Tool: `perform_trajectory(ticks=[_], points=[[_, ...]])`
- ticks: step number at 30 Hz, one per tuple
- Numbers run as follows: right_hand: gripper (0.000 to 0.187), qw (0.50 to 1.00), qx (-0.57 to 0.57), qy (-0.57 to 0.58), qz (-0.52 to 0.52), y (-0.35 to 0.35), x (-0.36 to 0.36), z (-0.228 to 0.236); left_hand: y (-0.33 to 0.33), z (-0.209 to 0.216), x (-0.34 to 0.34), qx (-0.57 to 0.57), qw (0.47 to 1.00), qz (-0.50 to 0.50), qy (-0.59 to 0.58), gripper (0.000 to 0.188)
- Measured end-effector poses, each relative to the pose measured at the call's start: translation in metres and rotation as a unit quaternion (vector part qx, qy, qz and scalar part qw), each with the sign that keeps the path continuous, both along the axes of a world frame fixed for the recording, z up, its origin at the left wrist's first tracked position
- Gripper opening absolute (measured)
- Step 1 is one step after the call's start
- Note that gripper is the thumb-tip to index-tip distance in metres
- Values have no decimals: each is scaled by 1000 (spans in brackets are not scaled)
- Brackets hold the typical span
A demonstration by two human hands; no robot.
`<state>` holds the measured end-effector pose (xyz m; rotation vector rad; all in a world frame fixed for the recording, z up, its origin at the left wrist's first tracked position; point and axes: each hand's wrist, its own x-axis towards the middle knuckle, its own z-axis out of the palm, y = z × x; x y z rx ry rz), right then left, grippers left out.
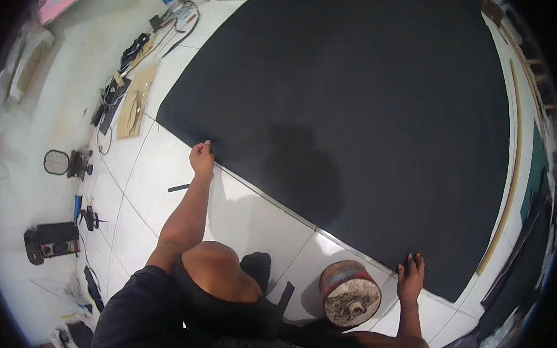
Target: The person cuts a large piece of black fabric using shears while sitting on the floor, then aligns and folds the fabric.
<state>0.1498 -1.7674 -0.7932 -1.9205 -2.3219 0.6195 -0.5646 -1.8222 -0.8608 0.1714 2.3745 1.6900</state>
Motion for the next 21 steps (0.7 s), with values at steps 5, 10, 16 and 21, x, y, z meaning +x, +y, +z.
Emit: perform_trajectory(ticks=[5,10,16,21], points=[[45,999,5,-4,35,2,-3,0,-12,-34,-9,-112,992,62,-3,24],[46,999,9,1,47,4,4,0,-4,-29,-11,-101,990,73,-68,24],[47,998,5,-4,55,8,6,1,10,-5,6,-240,960,142,14,47],[48,998,0,2,63,6,2,-2,1,-7,-8,-159,977,133,-45,55]])
